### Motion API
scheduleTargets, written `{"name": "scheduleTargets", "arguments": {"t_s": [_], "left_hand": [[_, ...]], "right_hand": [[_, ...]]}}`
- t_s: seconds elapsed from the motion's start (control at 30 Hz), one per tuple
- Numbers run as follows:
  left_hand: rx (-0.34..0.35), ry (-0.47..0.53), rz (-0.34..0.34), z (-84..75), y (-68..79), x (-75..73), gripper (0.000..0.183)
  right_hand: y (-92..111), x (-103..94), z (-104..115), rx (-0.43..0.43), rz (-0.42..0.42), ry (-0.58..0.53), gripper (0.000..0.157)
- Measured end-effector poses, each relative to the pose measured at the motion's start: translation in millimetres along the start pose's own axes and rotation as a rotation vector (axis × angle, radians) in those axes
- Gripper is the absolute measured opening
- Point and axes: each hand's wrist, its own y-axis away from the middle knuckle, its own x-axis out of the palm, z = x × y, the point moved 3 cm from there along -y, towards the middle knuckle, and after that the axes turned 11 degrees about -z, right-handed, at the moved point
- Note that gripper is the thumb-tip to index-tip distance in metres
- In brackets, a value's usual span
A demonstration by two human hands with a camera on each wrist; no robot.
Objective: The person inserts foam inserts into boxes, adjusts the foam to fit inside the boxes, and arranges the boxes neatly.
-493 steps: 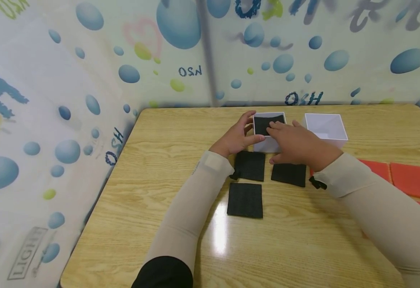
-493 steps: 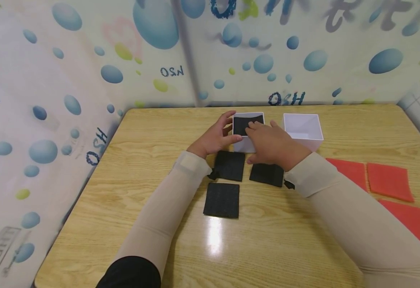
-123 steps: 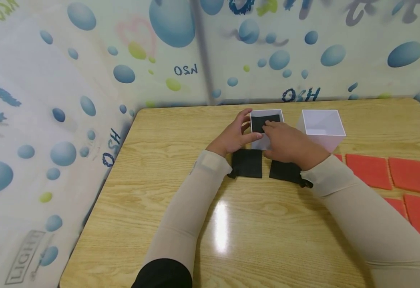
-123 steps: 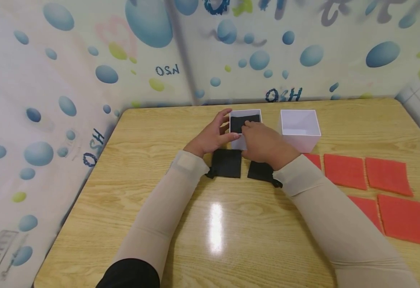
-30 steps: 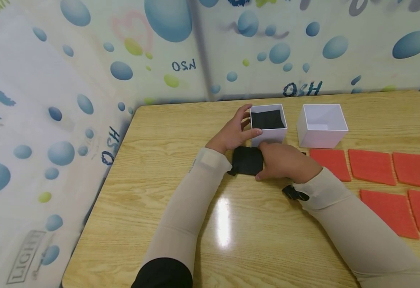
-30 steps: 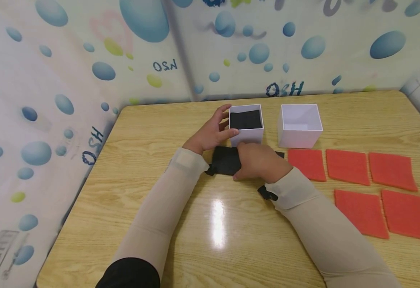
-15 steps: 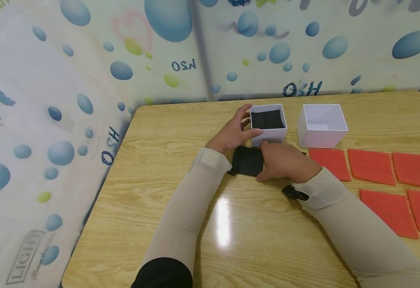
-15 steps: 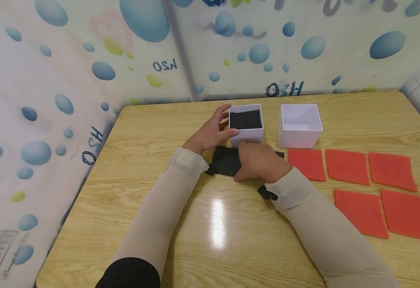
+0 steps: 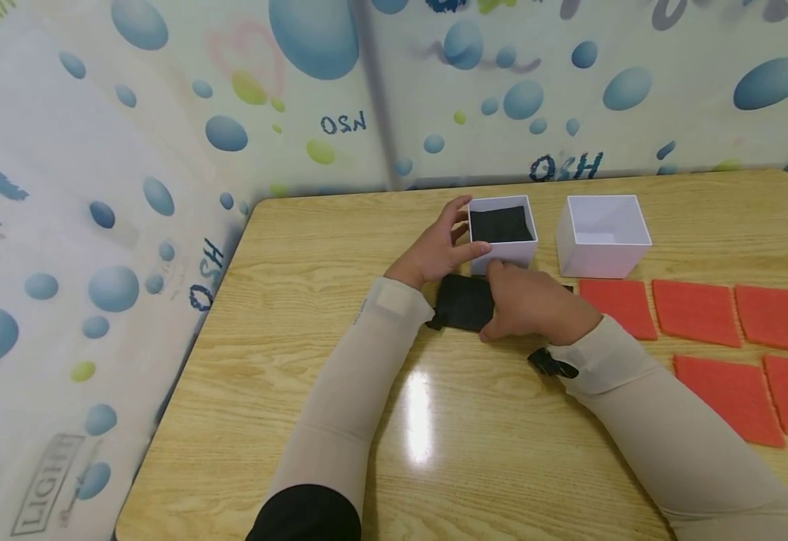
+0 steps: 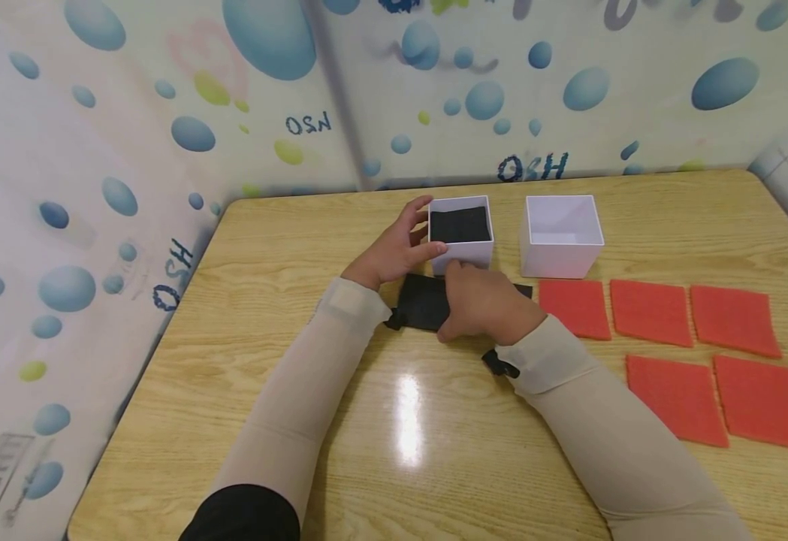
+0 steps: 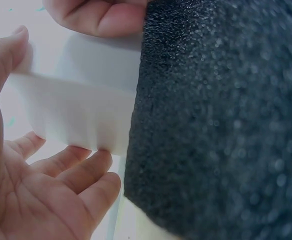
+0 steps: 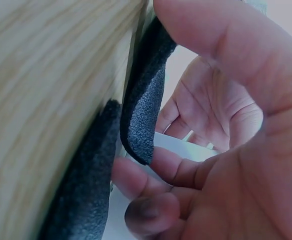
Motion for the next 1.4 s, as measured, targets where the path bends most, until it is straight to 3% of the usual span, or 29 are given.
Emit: {"name": "scheduleTargets", "arguments": {"t_s": [0.3, 0.6, 1.4], "left_hand": [[0.013, -0.008, -0.003, 1.2, -0.9, 0.2, 0.096], [0.008, -0.014, -0.008, 0.8, -0.8, 0.0, 0.097], [0.004, -0.003, 0.004, -0.4, -0.9, 0.3, 0.096]], "right_hand": [[-0.7, 1.3, 1.0, -0.03, -0.006, -0.064, 0.097], [0.3, 2.4, 4.3, -0.068, -0.025, -0.036, 0.107], [-0.4, 2.8, 4.0, -0.095, -0.04, -0.117, 0.084]]}}
